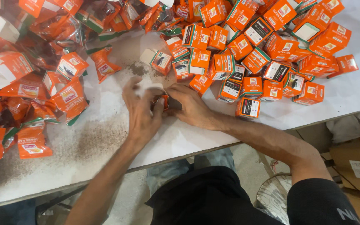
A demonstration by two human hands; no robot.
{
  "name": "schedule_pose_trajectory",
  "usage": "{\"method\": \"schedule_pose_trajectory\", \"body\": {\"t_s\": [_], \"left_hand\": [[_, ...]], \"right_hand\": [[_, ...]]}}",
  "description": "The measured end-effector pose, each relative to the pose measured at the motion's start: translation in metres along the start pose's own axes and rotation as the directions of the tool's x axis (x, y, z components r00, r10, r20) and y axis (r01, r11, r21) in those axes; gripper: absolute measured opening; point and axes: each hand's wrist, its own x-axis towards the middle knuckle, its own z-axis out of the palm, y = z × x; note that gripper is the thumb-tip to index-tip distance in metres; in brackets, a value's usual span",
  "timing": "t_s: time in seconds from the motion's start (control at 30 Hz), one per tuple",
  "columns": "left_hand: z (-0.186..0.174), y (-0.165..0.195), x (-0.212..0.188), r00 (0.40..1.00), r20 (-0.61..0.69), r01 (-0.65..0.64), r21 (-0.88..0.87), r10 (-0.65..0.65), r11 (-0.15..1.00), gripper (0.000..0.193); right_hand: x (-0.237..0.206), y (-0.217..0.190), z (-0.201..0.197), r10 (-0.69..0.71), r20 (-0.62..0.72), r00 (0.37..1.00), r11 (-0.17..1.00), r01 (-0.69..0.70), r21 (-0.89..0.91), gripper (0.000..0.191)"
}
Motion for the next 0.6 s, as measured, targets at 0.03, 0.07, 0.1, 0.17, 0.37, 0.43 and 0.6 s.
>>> {"method": "schedule_pose_trajectory", "body": {"t_s": [0.03, 0.07, 0.1, 0.17, 0.37, 0.43, 0.6], "left_hand": [[0.001, 0.000, 0.002, 0.980, 0.015, 0.197, -0.092, -0.196, 0.976, 0.039], [0.001, -0.002, 0.004, 0.922, 0.052, 0.388, -0.179, -0.385, 0.904, 0.050], [0.002, -0.004, 0.005, 0.826, 0.104, 0.561, -0.251, -0.554, 0.789, 0.061], [0.003, -0.013, 0.009, 0.829, 0.240, 0.552, -0.486, -0.504, 0.677, 0.035], [0.020, -0.033, 0.008, 0.872, 0.252, 0.486, -0.550, -0.420, 0.679, 0.012], [0.021, -0.035, 0.006, 0.887, 0.247, 0.459, -0.552, -0.390, 0.696, 0.010], [-0.010, -0.043, 0.008, 0.786, 0.543, 0.615, -0.635, -0.295, 0.468, 0.026]], "right_hand": [[0.000, 0.001, 0.001, 0.021, 0.004, 1.000, 1.000, -0.021, -0.010, 0.059], [-0.001, 0.002, 0.002, 0.044, 0.010, 0.999, 0.999, -0.044, -0.017, 0.059], [-0.002, 0.003, 0.004, 0.066, 0.015, 0.998, 0.998, -0.065, -0.023, 0.058], [-0.005, 0.005, 0.007, 0.036, -0.037, 0.999, 0.998, -0.038, -0.047, 0.067], [-0.014, 0.012, 0.013, 0.113, -0.038, 0.993, 0.994, -0.112, 0.019, 0.066], [-0.015, 0.013, 0.013, 0.048, -0.032, 0.998, 0.997, -0.050, -0.054, 0.062], [-0.014, 0.012, 0.014, -0.094, -0.026, 0.995, 0.966, 0.085, -0.246, 0.059]]}}
